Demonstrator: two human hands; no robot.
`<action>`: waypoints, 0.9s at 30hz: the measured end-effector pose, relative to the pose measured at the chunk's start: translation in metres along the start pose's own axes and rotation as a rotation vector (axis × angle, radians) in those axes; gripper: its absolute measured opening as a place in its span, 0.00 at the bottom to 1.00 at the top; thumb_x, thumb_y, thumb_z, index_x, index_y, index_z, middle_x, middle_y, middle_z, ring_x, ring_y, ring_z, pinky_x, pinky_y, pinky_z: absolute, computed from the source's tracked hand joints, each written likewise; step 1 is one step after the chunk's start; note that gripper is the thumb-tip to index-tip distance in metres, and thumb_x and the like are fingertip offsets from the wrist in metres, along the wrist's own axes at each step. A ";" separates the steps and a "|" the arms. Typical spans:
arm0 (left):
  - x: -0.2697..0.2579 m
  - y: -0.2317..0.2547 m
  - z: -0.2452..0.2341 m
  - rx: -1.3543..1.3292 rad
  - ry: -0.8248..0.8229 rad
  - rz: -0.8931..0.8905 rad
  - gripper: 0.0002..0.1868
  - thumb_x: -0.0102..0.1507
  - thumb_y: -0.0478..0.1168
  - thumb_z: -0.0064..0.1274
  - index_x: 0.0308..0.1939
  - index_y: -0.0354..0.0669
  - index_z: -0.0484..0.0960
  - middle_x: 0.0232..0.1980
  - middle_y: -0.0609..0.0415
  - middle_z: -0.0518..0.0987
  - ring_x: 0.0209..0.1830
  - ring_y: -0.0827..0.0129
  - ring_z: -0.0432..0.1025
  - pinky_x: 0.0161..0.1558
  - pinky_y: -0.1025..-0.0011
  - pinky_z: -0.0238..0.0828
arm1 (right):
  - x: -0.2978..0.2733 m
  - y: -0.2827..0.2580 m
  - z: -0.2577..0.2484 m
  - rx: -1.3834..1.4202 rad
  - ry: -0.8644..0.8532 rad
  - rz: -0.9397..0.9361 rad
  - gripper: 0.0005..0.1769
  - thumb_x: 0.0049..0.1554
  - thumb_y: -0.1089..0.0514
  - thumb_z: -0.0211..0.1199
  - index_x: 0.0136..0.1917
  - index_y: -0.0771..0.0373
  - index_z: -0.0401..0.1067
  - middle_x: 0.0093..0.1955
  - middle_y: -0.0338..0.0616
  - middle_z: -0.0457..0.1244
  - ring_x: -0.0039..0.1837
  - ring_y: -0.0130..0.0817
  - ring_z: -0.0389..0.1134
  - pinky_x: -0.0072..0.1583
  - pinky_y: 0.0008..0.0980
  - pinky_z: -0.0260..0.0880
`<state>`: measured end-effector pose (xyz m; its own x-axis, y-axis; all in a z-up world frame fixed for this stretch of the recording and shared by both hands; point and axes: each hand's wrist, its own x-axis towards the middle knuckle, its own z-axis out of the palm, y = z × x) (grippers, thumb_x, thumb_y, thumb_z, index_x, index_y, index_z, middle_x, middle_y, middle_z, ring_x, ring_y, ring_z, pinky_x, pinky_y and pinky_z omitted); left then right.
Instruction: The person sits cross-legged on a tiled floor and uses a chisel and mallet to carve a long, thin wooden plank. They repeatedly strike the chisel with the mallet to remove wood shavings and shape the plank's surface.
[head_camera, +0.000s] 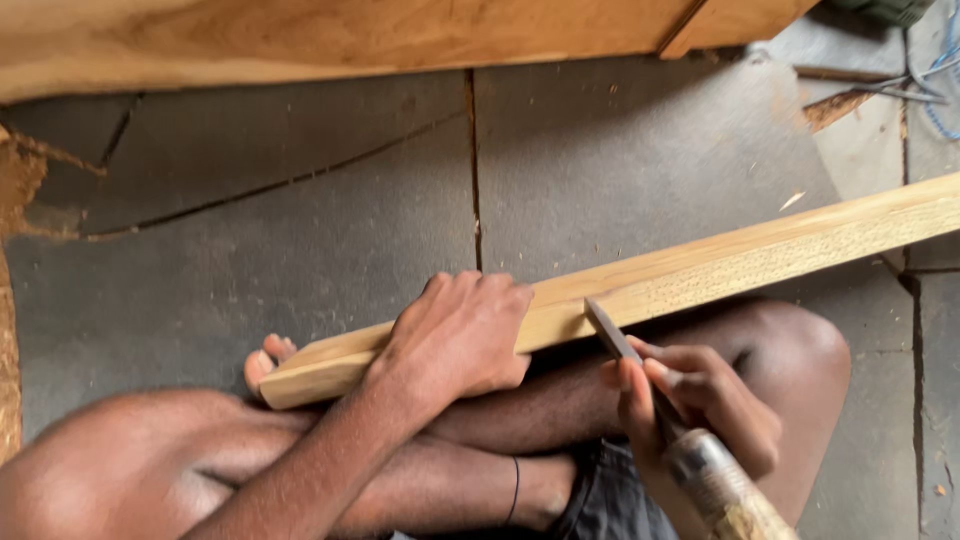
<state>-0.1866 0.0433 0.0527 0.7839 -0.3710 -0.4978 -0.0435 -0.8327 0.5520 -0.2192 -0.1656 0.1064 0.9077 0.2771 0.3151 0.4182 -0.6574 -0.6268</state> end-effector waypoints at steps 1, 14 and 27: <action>-0.004 0.001 -0.002 -0.026 0.037 0.010 0.20 0.53 0.38 0.58 0.47 0.32 0.82 0.40 0.42 0.82 0.35 0.57 0.80 0.41 0.59 0.81 | 0.003 -0.001 0.002 0.040 0.023 0.018 0.12 0.60 0.69 0.66 0.39 0.70 0.64 0.46 0.60 0.71 0.49 0.39 0.78 0.47 0.28 0.78; -0.002 0.001 -0.003 -0.049 -0.012 -0.015 0.24 0.52 0.37 0.58 0.53 0.35 0.80 0.43 0.42 0.81 0.39 0.56 0.80 0.48 0.58 0.80 | 0.016 -0.020 0.011 0.030 0.032 0.006 0.07 0.62 0.69 0.65 0.44 0.71 0.68 0.44 0.56 0.71 0.45 0.36 0.77 0.47 0.27 0.77; -0.004 -0.001 -0.002 -0.054 0.108 0.046 0.22 0.51 0.38 0.60 0.49 0.35 0.82 0.43 0.40 0.82 0.42 0.51 0.79 0.49 0.54 0.78 | 0.006 -0.012 0.013 0.167 0.051 0.069 0.06 0.65 0.69 0.62 0.48 0.72 0.66 0.51 0.60 0.70 0.48 0.39 0.77 0.50 0.28 0.78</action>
<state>-0.1880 0.0461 0.0559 0.8443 -0.3593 -0.3976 -0.0496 -0.7911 0.6096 -0.2186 -0.1469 0.1063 0.9335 0.1964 0.3001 0.3583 -0.5469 -0.7566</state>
